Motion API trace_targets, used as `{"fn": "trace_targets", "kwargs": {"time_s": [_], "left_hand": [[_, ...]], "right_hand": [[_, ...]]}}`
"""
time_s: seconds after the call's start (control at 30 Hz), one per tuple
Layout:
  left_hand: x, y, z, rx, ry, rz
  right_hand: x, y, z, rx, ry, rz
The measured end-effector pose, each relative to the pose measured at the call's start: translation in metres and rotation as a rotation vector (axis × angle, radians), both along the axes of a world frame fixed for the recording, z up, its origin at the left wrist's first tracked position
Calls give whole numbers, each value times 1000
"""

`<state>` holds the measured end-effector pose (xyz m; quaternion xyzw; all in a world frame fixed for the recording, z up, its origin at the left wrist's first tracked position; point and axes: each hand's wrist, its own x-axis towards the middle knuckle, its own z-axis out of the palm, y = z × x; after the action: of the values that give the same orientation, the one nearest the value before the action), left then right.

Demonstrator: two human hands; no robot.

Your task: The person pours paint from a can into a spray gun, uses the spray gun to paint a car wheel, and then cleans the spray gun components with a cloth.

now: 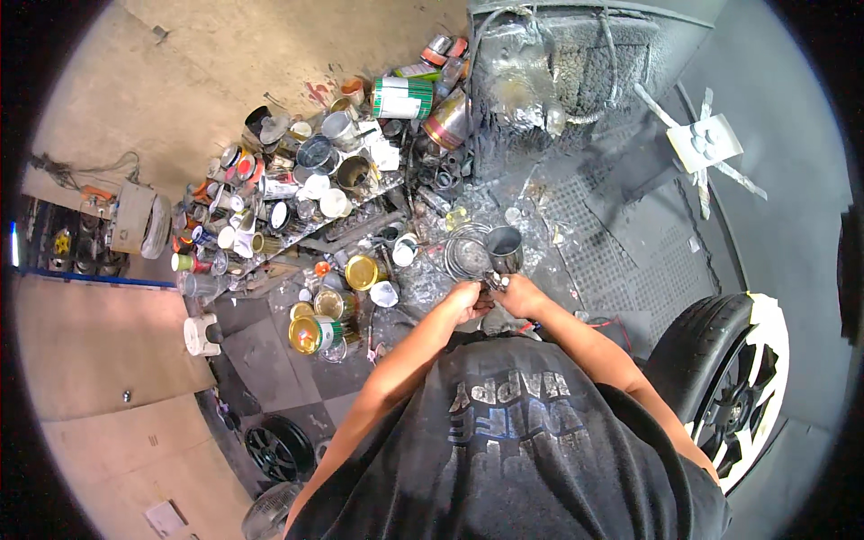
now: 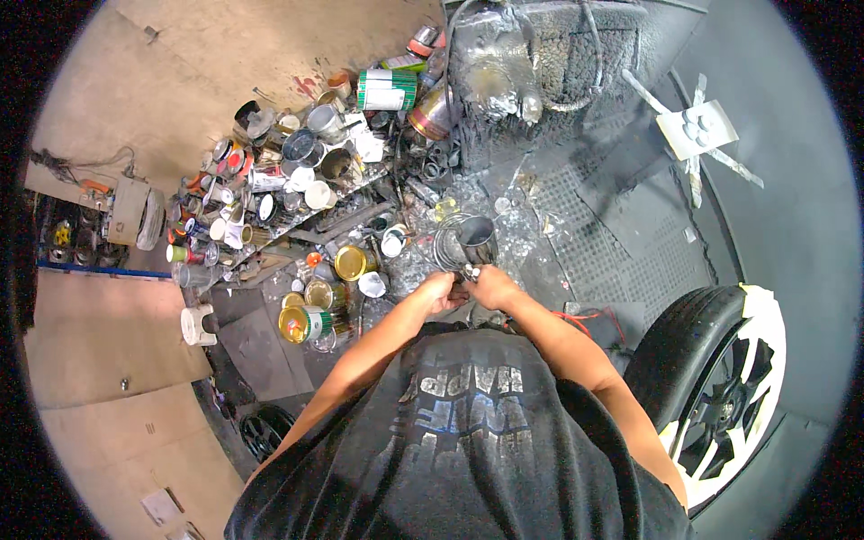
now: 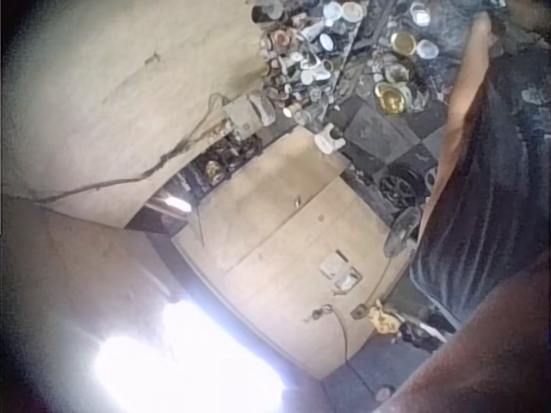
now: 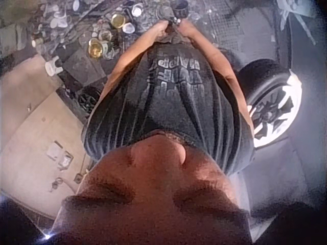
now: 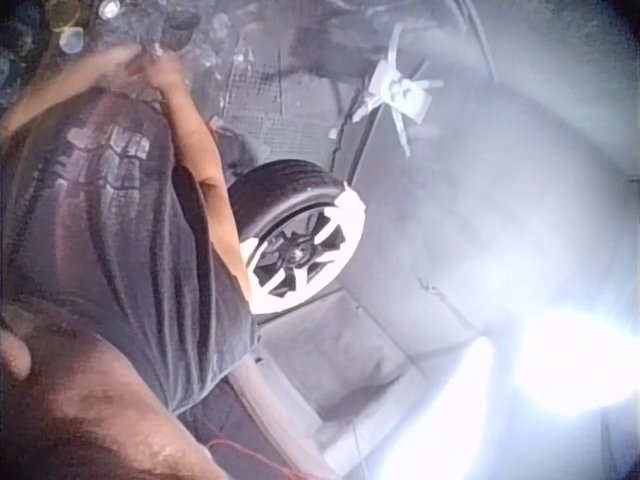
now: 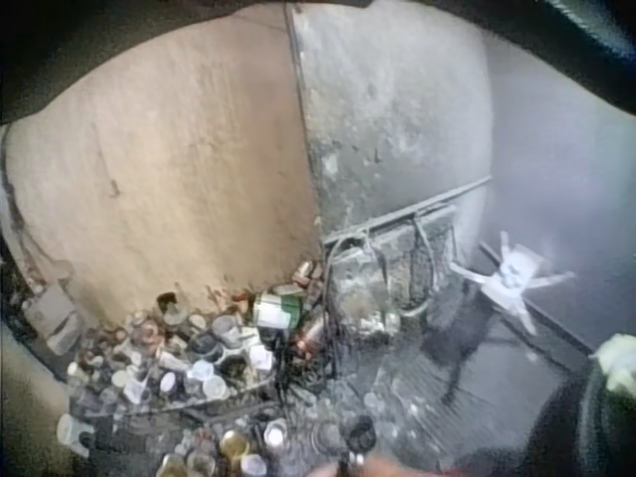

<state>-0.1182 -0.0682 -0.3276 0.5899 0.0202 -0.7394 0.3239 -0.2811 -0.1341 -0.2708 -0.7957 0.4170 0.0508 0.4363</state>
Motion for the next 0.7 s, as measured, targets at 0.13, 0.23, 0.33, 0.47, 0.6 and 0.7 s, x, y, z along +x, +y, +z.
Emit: {"fn": "trace_targets", "kwargs": {"time_s": [0.13, 0.23, 0.33, 0.47, 0.6, 0.7], "left_hand": [[-1, -3, -7, 15, 13, -37], [0, -3, -12, 8, 22, -38], [2, -5, -10, -4, 40, -57], [2, -7, -1, -9, 33, -86], [2, -7, -1, -27, 30, -102], [2, -7, 1, -28, 29, -94]], "right_hand": [[-1, 0, 3, 6, -8, 3], [-3, -2, 2, 7, -21, 3], [-3, -5, 3, 21, 15, 12], [-3, -6, 8, 52, 11, -26], [-1, -6, 22, 74, 57, -17], [-3, -5, 14, 34, 32, -24]]}}
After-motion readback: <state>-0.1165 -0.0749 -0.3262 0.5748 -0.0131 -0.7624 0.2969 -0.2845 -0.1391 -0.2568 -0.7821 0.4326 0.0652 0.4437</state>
